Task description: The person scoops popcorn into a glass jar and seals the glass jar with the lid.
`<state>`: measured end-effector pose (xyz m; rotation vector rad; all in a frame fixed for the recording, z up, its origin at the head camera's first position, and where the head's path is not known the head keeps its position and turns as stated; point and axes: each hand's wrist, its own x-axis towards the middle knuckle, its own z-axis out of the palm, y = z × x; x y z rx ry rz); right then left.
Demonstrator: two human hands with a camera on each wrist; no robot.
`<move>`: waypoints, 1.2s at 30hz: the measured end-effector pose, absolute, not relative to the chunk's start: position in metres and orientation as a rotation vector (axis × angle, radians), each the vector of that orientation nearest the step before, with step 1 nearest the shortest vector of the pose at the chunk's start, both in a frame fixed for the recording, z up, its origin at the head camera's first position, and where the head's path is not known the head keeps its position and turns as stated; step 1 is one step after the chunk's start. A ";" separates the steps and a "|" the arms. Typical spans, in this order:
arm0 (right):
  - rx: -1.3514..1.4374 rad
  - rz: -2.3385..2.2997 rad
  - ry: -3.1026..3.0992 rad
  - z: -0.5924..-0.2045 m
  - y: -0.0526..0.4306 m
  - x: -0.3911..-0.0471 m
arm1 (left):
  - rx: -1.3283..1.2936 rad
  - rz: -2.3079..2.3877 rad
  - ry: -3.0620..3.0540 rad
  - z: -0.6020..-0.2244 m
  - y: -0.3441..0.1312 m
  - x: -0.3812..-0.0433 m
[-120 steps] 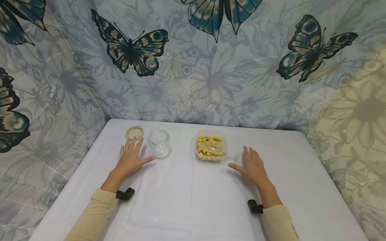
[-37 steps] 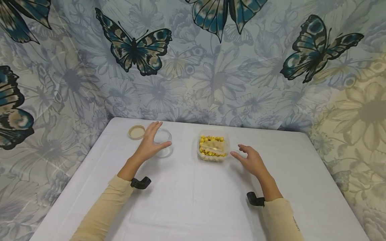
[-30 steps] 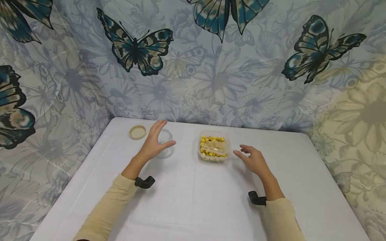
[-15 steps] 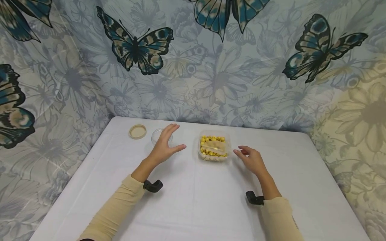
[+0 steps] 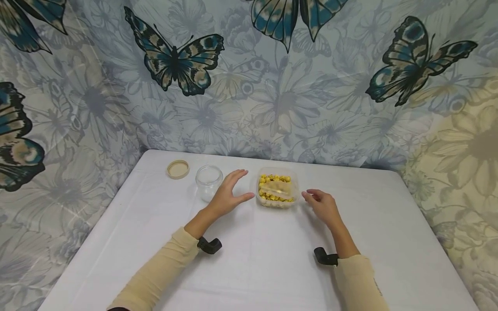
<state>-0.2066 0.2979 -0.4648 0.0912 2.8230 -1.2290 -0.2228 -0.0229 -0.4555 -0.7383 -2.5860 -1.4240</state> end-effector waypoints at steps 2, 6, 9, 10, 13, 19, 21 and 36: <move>0.115 -1.288 2.772 -0.466 0.296 -0.208 | -0.727 -1.469 -2.604 -0.458 -0.018 -0.223; 0.202 -1.377 2.687 -0.469 0.294 -0.209 | -0.701 -1.575 -2.633 -0.464 -0.008 -0.222; 0.258 -1.469 2.614 -0.469 0.294 -0.209 | -0.677 -1.611 -2.665 -0.469 0.001 -0.222; 0.275 -1.507 2.586 -0.469 0.293 -0.209 | -0.660 -1.619 -2.679 -0.471 0.003 -0.222; 0.321 -1.616 2.492 -0.469 0.293 -0.210 | -0.610 -1.635 -2.705 -0.477 0.009 -0.222; 0.421 -1.779 2.334 -0.466 0.293 -0.208 | -0.525 -1.626 -2.739 -0.482 0.015 -0.225; 0.442 -1.830 2.279 -0.465 0.293 -0.207 | -0.508 -1.620 -2.747 -0.484 0.017 -0.226; 0.497 -1.930 2.086 -0.467 0.288 -0.206 | -0.470 -1.606 -2.749 -0.498 0.022 -0.228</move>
